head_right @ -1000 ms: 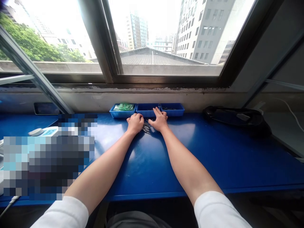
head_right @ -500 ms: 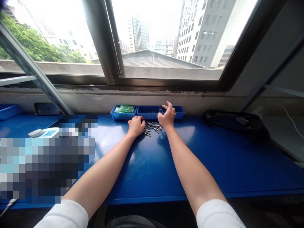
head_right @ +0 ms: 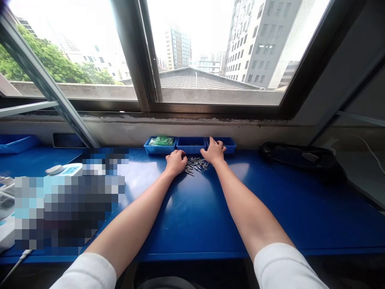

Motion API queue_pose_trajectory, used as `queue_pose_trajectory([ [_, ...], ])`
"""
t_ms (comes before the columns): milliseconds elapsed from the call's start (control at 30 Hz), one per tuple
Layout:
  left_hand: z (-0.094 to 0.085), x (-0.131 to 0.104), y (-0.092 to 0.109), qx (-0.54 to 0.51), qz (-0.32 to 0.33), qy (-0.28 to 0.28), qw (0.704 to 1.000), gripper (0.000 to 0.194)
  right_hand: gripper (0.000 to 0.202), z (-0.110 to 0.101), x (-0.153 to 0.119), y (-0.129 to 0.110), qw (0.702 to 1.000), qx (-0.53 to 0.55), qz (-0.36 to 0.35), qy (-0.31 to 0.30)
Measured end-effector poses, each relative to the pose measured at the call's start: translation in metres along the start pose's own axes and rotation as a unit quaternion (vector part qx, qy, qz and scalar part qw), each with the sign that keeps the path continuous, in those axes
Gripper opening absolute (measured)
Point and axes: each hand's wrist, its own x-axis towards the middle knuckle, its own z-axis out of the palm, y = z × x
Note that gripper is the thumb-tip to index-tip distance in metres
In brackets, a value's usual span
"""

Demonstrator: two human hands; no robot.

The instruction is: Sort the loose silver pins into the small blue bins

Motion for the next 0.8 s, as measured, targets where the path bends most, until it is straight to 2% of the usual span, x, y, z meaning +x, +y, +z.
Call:
queue_pose_trajectory([
  [100, -0.001, 0.0, 0.001, 0.005, 0.0, -0.007, 1.0, 0.022, 0.063, -0.001, -0.01, 0.002, 0.999, 0.024, 0.015, 0.044],
  [200, -0.002, 0.0, 0.003, 0.011, 0.001, -0.014, 1.0, 0.024, 0.05, 0.003, -0.023, 0.0, 0.995, 0.063, -0.01, 0.071],
  [267, -0.003, 0.0, 0.003, 0.01, 0.002, -0.019, 1.0, 0.024, 0.038, 0.007, -0.03, -0.003, 0.995, 0.077, -0.049, 0.05],
  [367, -0.003, -0.001, 0.003, -0.005, 0.01, -0.024, 1.0, 0.024, 0.024, 0.011, -0.039, -0.008, 0.993, 0.061, -0.101, -0.012],
  [600, -0.001, -0.004, 0.002, -0.037, 0.106, -0.057, 0.992, 0.033, 0.038, 0.017, -0.039, -0.013, 0.988, -0.037, -0.105, -0.109],
  [700, 0.001, -0.003, 0.004, -0.021, 0.085, -0.038, 0.995, 0.03, 0.036, 0.02, -0.037, -0.015, 0.982, -0.058, -0.111, -0.139],
  [800, 0.003, -0.001, 0.007, 0.016, 0.048, -0.011, 0.999, 0.03, 0.033, 0.02, -0.036, -0.017, 0.982, -0.054, -0.121, -0.137],
])
